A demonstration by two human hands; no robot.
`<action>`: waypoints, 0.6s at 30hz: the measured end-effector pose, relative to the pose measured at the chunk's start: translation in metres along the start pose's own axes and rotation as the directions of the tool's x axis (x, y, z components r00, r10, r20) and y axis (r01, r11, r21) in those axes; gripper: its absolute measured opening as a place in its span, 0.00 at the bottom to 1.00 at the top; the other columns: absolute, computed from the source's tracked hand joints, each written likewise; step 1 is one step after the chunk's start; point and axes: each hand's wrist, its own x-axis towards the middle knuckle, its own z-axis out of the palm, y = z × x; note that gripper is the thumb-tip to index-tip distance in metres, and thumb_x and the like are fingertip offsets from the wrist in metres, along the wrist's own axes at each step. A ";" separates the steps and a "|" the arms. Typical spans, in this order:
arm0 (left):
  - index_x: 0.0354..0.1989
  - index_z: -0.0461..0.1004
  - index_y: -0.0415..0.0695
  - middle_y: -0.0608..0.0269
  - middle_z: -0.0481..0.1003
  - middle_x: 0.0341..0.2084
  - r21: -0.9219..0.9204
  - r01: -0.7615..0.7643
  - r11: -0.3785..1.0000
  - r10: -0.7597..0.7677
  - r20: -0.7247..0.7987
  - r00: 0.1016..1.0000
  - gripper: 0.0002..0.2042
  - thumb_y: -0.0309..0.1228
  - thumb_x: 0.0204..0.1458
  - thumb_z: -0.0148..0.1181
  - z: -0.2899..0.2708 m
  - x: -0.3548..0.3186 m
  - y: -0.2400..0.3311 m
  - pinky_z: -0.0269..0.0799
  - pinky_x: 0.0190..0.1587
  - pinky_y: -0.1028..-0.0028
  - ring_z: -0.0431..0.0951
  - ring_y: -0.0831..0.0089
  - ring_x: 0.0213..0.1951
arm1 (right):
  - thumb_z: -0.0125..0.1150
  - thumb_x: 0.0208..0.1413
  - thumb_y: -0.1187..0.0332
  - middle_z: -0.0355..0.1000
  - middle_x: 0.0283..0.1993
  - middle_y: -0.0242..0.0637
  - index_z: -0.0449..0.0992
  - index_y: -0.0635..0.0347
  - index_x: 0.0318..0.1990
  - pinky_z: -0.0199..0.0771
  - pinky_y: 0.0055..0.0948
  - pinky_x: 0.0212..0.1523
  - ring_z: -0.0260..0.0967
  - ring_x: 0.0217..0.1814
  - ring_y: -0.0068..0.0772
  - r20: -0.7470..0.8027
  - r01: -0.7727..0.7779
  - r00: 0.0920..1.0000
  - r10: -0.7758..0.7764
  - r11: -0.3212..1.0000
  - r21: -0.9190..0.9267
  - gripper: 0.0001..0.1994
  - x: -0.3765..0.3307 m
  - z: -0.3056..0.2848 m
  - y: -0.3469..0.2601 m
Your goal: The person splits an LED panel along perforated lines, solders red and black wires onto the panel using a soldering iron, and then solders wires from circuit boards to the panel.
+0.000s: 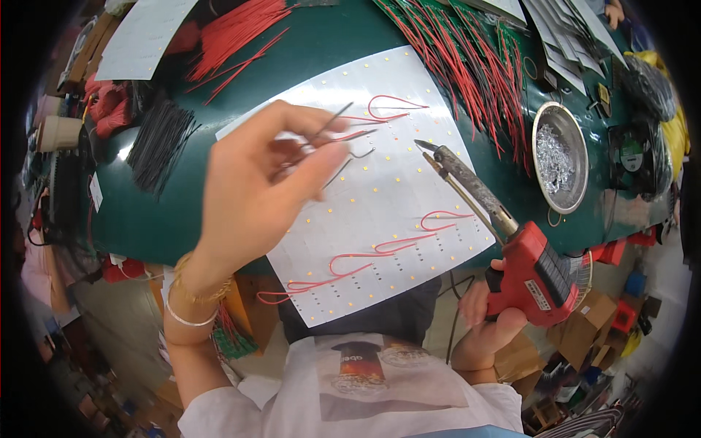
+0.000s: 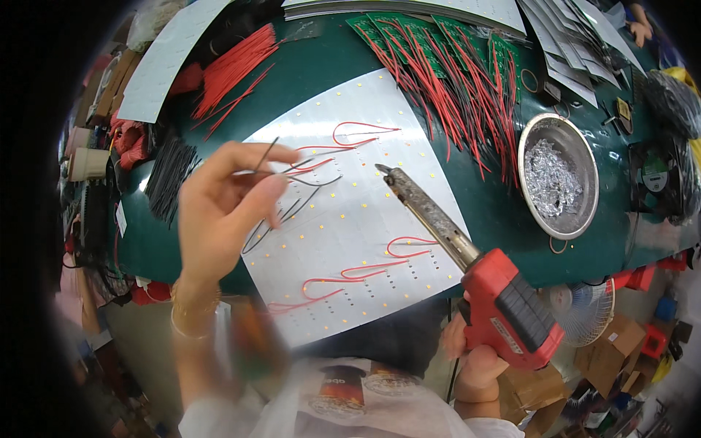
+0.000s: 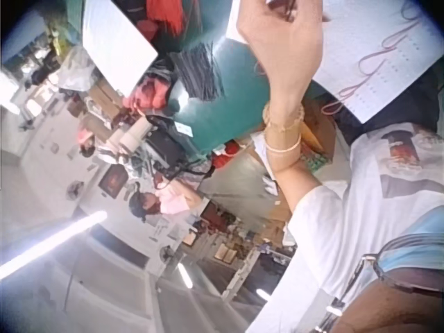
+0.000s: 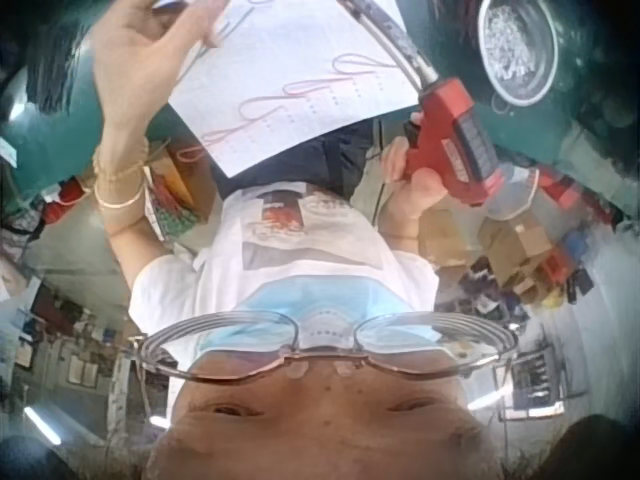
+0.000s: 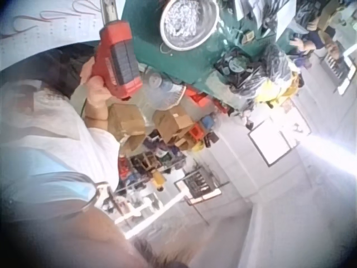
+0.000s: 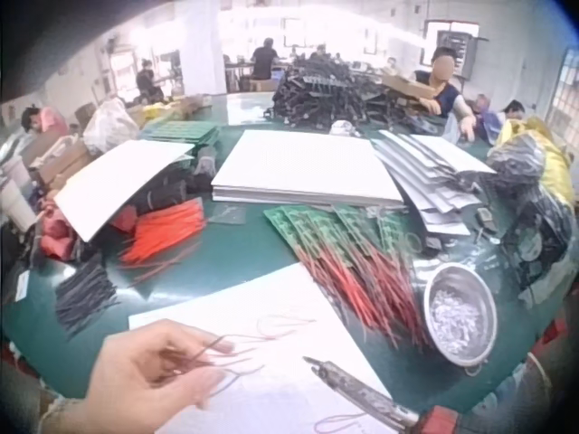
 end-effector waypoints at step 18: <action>0.26 0.71 0.36 0.73 0.68 0.17 0.185 0.196 0.963 -0.216 0.096 0.972 0.04 0.23 0.47 0.60 0.022 0.005 -0.022 0.54 0.20 0.86 0.58 0.91 0.19 | 0.55 0.46 0.37 0.56 0.12 0.27 0.60 0.74 0.47 0.54 0.19 0.13 0.53 0.09 0.19 0.057 0.023 0.998 -0.023 1.000 -0.003 0.41 0.011 0.001 0.002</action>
